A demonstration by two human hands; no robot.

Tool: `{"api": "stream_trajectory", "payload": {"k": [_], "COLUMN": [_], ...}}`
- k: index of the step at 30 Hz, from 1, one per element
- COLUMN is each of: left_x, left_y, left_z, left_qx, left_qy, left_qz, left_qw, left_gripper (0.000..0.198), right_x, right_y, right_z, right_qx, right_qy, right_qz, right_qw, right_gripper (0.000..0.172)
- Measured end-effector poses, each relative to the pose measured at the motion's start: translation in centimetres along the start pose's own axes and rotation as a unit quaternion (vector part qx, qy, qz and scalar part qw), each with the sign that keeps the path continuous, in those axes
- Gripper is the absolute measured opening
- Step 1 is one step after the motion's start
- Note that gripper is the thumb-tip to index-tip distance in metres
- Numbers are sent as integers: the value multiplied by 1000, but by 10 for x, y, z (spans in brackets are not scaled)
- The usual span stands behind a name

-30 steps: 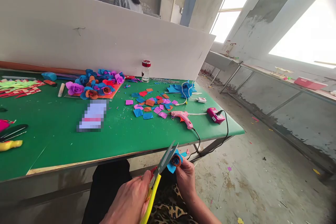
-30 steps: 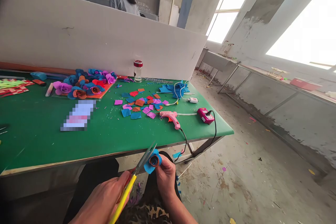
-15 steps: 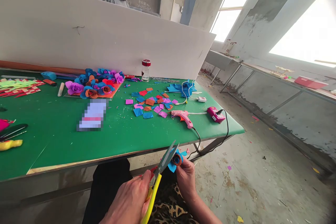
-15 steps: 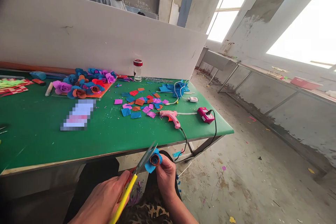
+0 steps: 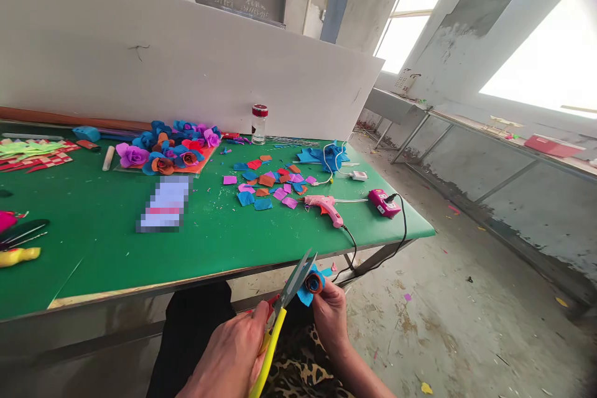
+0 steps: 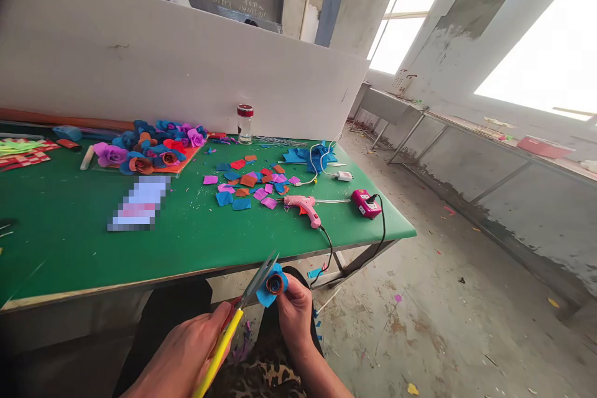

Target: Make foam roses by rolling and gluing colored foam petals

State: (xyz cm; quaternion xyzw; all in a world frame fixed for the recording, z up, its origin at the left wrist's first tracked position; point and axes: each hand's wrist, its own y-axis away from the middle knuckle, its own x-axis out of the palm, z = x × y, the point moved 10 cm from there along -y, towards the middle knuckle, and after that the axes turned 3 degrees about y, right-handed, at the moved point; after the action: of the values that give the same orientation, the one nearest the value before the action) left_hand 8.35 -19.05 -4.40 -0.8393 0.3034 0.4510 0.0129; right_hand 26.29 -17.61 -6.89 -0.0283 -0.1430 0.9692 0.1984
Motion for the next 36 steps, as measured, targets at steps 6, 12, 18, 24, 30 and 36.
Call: {"api": "stream_trajectory", "payload": {"k": [6, 12, 18, 24, 30, 36], "left_x": [3, 3, -70, -215, -271, -268], "left_y": [0, -4, 14, 80, 98, 75], "left_z": [3, 14, 85, 174, 222, 226], "left_qx": [12, -9, -124, -186, -305, -332], "left_qy": [6, 36, 39, 24, -195, -322], "left_qz": [-4, -37, -197, -364, -351, -322], "left_qw": [1000, 999, 972, 912, 864, 826], "left_gripper": [21, 9, 13, 35, 36, 36], "right_x": [0, 1, -9, -15, 44, 127], "right_y": [2, 0, -6, -29, -83, -169], "right_z": [-5, -7, -3, -7, 38, 63], "right_qx": [15, 32, 26, 85, 38, -43], "right_qy": [8, 22, 59, 46, 42, -104], "right_qz": [7, 3, 17, 63, 144, 127], "right_qw": [1000, 999, 998, 993, 988, 986], "right_gripper": [27, 28, 26, 33, 20, 17]}}
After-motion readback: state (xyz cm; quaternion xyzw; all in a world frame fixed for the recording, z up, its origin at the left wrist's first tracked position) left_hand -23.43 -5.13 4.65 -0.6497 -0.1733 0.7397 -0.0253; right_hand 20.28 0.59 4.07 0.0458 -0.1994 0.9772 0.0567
